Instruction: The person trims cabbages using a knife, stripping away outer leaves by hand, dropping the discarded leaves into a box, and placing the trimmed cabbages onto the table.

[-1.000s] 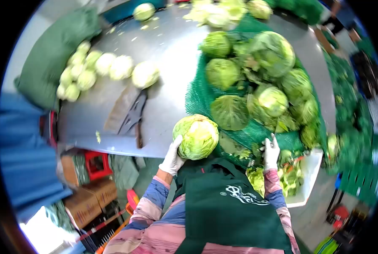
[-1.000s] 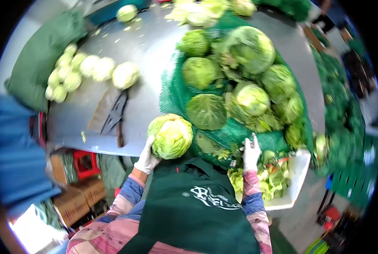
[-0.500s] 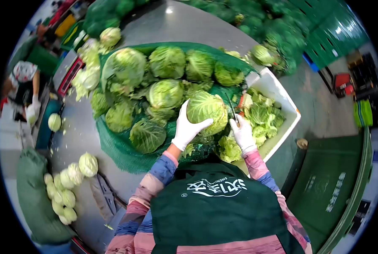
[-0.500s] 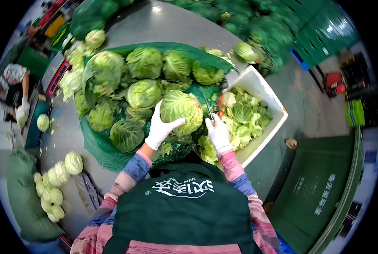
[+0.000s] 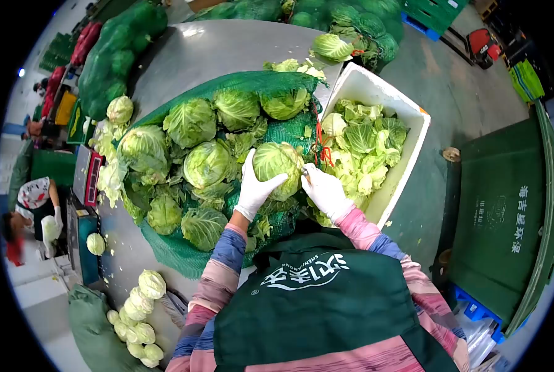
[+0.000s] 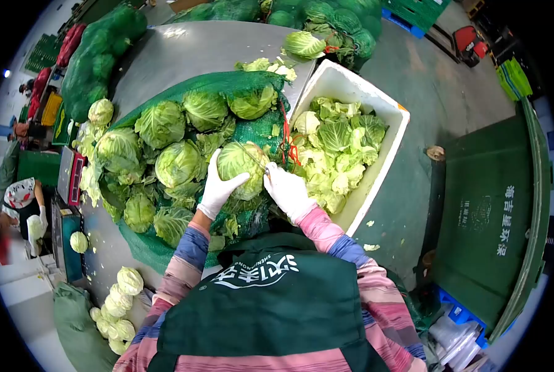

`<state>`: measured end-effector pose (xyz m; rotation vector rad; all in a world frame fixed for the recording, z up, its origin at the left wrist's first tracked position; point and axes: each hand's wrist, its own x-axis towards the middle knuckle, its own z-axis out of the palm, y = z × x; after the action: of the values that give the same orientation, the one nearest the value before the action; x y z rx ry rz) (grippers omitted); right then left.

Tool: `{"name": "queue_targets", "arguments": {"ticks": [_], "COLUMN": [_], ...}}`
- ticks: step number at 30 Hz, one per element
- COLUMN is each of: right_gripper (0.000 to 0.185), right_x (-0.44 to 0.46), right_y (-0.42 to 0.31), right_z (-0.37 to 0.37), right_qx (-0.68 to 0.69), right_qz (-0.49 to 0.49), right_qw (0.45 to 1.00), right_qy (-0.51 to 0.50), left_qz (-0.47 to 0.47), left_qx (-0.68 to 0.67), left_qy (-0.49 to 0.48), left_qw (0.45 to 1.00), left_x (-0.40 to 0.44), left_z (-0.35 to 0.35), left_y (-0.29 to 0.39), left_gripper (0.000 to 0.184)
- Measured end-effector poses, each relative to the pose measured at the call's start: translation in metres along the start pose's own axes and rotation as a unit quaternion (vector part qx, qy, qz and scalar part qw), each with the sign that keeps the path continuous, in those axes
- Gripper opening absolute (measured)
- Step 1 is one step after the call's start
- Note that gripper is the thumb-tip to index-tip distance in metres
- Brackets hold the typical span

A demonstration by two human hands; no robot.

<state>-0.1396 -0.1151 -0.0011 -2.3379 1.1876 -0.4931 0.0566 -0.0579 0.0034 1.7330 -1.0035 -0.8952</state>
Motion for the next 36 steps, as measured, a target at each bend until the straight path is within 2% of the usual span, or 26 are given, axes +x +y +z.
{"name": "queue_targets", "arguments": {"ticks": [3,4,5,8,14,17,19,20,21,23,24,26,28,30,31,33,34,35,36], "right_gripper": [0.024,0.024,0.024,0.03,0.033,0.036,0.041,0.046,0.048,0.046,0.052,0.061,0.063,0.062,0.061,0.063,0.062,0.062,0.061], "right_x": [0.005,0.009,0.012,0.025,0.031,0.031,0.037,0.041,0.044,0.037,0.035,0.022,0.02,0.018,0.018,0.012,0.009,0.005,0.004], "right_y": [0.006,0.002,0.003,0.002,-0.001,0.001,0.046,0.029,0.023,0.021,0.014,0.016,0.005,-0.004,-0.011,-0.025,-0.03,-0.034,-0.046], "right_z": [-0.005,-0.016,-0.013,-0.019,-0.018,-0.023,0.033,0.01,0.008,-0.005,-0.016,0.004,0.01,0.02,0.022,0.021,0.023,0.024,0.017], "right_qx": [-0.025,-0.028,-0.026,-0.045,-0.061,-0.046,0.049,0.012,0.044,0.094,0.143,0.221,0.3,0.294,0.284,0.249,0.229,0.208,0.191], "right_qz": [-0.026,0.001,0.005,0.052,0.123,0.126,0.262,0.242,0.277,0.276,0.26,0.226,0.222,0.165,0.141,0.106,0.077,0.047,0.052], "right_qw": [0.999,0.996,0.996,0.981,0.961,0.954,0.923,0.914,0.909,0.897,0.894,0.919,0.9,0.92,0.93,0.949,0.96,0.968,0.971], "right_qy": [-0.015,-0.084,-0.084,-0.179,-0.24,-0.268,-0.279,-0.325,-0.307,-0.331,-0.336,-0.236,-0.225,-0.198,-0.188,-0.161,-0.144,-0.13,-0.137], "left_qz": [0.023,0.025,0.028,0.031,0.029,0.045,0.051,0.081,0.12,0.093,0.064,0.015,-0.027,-0.082,-0.127,-0.127,-0.095,-0.088,-0.055], "left_qx": [0.041,0.057,0.073,0.096,0.13,0.143,0.15,0.174,0.198,0.165,0.088,-0.017,0.016,0.075,0.038,-0.112,-0.238,-0.409,-0.453], "left_qy": [-0.005,-0.002,0.0,0.004,0.014,0.023,0.03,0.027,0.032,0.039,0.017,-0.014,-0.004,0.012,0.007,-0.018,-0.046,-0.087,-0.038], "left_qw": [0.999,0.998,0.997,0.995,0.991,0.989,0.987,0.981,0.972,0.981,0.994,1.0,0.999,0.994,0.991,0.985,0.966,0.904,0.889], "left_x": [-0.003,-0.004,-0.004,-0.001,-0.01,-0.007,-0.019,-0.03,-0.028,-0.041,-0.041,-0.045,-0.053,-0.06,-0.062,-0.062,-0.063,-0.063,-0.061], "left_z": [0.003,0.003,0.003,0.006,0.011,0.015,0.018,0.019,0.019,0.008,0.0,-0.017,-0.037,-0.058,-0.067,-0.081,-0.083,-0.088,-0.087], "left_y": [0.008,0.01,0.012,0.016,0.026,0.024,0.018,0.015,0.013,0.002,-0.005,-0.017,-0.017,-0.016,0.005,0.06,0.091,0.102,0.098], "left_gripper": [0.104,0.103,0.102,0.101,0.101,0.1,0.1,0.101,0.101,0.103,0.104,0.105,0.1,0.095,0.084,0.067,0.056,0.064,0.07]}}
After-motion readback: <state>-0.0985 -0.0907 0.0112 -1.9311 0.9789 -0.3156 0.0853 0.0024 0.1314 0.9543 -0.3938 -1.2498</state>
